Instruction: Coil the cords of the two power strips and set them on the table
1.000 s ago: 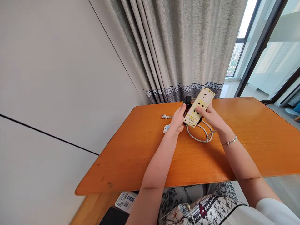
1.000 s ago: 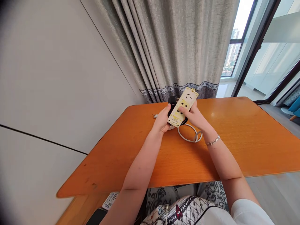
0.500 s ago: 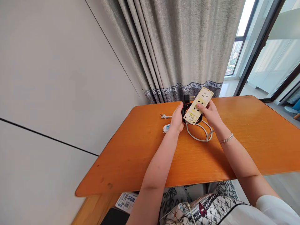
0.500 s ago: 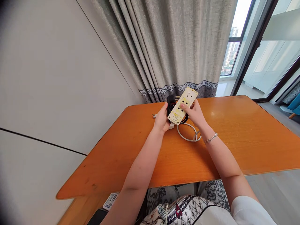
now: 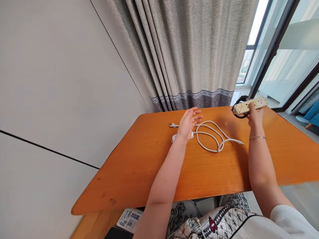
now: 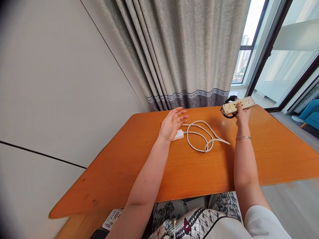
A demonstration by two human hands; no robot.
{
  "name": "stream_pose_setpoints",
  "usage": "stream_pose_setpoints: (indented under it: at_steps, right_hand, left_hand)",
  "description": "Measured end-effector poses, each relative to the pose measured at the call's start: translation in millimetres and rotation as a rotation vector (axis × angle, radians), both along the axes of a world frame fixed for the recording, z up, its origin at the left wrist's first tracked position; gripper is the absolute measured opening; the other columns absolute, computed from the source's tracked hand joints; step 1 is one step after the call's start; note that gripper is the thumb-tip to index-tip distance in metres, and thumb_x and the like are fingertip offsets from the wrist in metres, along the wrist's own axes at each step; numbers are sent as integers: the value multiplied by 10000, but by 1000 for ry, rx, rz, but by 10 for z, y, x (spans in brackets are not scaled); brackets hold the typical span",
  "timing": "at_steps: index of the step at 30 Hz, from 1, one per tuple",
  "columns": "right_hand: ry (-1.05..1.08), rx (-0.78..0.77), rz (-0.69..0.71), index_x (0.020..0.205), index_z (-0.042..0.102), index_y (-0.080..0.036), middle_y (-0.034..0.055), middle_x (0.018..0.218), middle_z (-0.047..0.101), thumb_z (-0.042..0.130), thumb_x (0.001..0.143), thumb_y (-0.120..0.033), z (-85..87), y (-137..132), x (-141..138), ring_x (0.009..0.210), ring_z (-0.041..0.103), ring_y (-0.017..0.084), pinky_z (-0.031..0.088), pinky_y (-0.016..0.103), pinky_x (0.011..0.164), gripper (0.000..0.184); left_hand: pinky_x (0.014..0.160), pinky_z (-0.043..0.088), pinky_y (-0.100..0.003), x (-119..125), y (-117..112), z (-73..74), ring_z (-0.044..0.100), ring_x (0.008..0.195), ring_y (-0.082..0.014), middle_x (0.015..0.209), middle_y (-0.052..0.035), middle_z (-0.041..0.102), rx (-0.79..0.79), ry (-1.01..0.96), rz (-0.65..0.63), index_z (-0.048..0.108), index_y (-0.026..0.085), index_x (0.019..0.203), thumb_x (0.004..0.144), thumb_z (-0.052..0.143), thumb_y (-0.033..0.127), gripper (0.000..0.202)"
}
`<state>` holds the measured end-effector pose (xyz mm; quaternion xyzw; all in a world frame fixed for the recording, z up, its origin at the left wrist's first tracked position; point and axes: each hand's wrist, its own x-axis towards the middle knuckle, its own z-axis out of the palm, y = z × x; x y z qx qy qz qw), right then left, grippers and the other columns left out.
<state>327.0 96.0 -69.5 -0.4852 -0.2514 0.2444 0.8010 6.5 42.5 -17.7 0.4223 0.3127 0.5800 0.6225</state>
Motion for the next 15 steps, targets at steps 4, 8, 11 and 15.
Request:
stream_pose_setpoints:
  at_steps: [4, 8, 11, 15]
  right_hand:
    - [53, -247, -158, 1308, 425, -143, 160, 1350, 610, 572, 922, -268, -414, 62, 273, 1091, 691, 188, 625, 337, 797, 431]
    - [17, -412, -251, 1334, 399, -81, 220, 1382, 578, 561, 939, -290, -736, 110, 343, 1203, 645, 198, 581, 326, 924, 476]
    - [-54, -484, -308, 1342, 396, -75, 230, 1390, 571, 659, 876, -290, -875, 154, 379, 1270, 601, 213, 502, 317, 1047, 577]
    - [-183, -628, -362, 1357, 364, -65, 282, 1384, 554, 712, 830, -341, -957, 201, 446, 1309, 566, 296, 441, 384, 1113, 689]
  left_hand:
    - [751, 503, -254, 15, 11, -44, 679, 778, -121, 983, -46, 694, 31, 48, -32, 625, 186, 989, 883, 624, 353, 197]
    - [737, 500, -245, 28, 27, -109, 681, 790, -123, 989, -51, 694, 66, 109, -71, 643, 179, 992, 882, 625, 330, 189]
    - [744, 499, -248, 36, 34, -140, 678, 787, -122, 997, -53, 694, 81, 146, -86, 646, 180, 1007, 887, 619, 335, 198]
    - [751, 492, -248, 39, 41, -148, 675, 785, -121, 994, -51, 696, 97, 167, -81, 642, 186, 1000, 874, 640, 348, 205]
